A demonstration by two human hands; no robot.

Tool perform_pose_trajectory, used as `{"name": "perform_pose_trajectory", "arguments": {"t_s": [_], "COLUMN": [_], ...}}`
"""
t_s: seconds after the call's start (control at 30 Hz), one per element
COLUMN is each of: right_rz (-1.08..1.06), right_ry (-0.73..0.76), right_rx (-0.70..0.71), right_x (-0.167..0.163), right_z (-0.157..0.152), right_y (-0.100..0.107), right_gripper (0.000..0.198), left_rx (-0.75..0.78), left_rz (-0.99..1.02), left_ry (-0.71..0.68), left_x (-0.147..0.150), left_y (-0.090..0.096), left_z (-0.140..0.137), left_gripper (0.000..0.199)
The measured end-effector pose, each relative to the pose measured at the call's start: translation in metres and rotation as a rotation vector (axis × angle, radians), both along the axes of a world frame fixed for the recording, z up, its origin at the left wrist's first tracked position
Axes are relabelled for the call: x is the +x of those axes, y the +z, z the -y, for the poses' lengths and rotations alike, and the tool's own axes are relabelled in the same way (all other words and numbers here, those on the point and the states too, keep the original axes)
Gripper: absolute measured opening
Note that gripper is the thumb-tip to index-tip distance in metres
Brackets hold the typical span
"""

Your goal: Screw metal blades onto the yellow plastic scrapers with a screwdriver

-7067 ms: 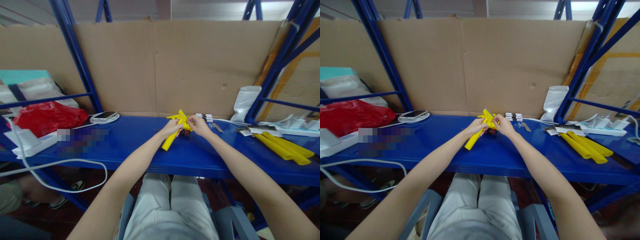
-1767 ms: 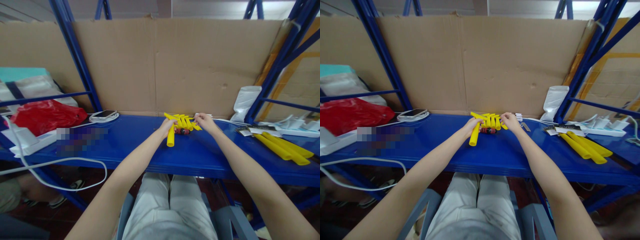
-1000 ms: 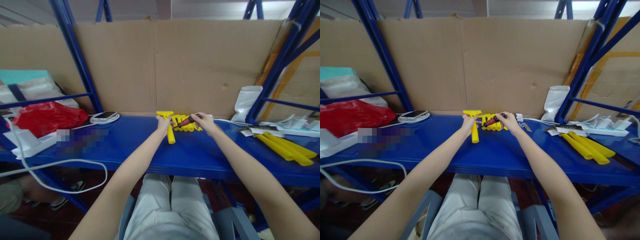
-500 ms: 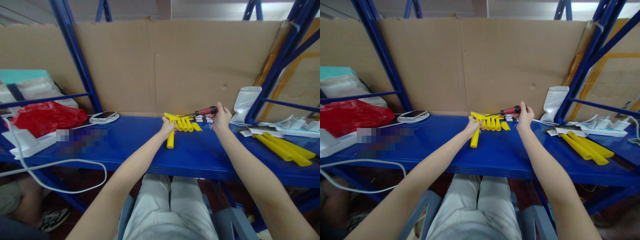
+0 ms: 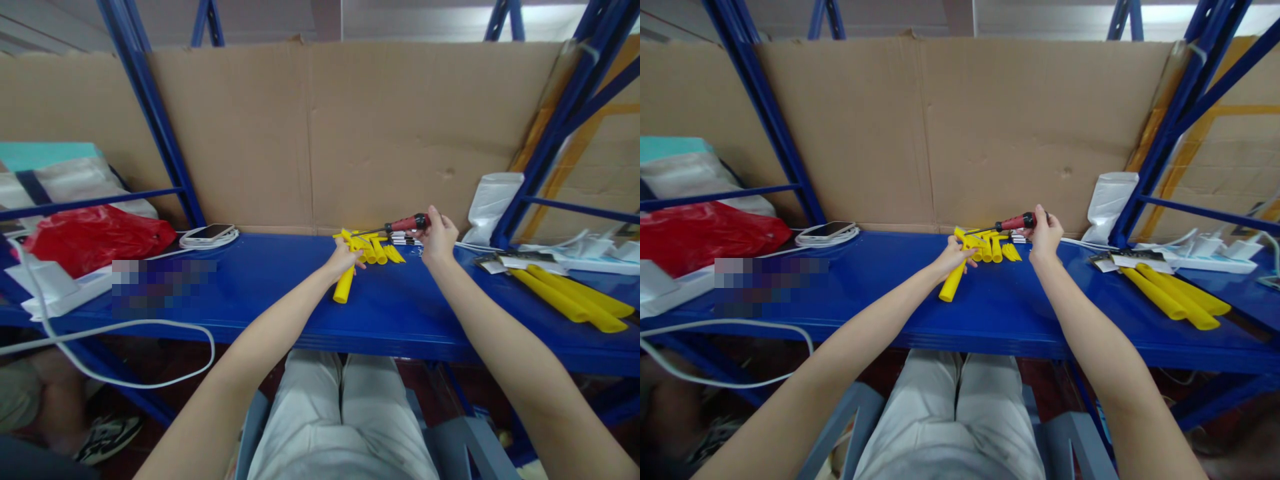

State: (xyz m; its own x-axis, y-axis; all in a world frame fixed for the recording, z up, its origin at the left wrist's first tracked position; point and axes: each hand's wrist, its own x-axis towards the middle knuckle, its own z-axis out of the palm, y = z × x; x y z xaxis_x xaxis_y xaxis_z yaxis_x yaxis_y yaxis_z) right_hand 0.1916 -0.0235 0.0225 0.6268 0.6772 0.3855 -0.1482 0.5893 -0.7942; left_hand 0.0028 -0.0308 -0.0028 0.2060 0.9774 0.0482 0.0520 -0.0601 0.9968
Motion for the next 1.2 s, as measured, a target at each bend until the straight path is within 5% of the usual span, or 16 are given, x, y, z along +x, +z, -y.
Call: {"name": "perform_pose_trajectory", "arguments": {"t_s": [0.8, 1.2], "right_rz": [0.048, 0.558], "right_ry": [-0.007, -0.119], "right_rx": [0.09, 0.137], "right_x": [0.003, 0.007], "right_z": [-0.012, 0.004], "right_y": [-0.01, -0.002], "right_gripper": [0.047, 0.042], "left_rx": [0.066, 0.213], "left_rz": [-0.034, -0.113], "left_ry": [0.011, 0.05], "left_x": [-0.002, -0.009], "left_y": [-0.009, -0.018], "left_z": [-0.013, -0.029], "left_gripper": [0.035, 0.039]}}
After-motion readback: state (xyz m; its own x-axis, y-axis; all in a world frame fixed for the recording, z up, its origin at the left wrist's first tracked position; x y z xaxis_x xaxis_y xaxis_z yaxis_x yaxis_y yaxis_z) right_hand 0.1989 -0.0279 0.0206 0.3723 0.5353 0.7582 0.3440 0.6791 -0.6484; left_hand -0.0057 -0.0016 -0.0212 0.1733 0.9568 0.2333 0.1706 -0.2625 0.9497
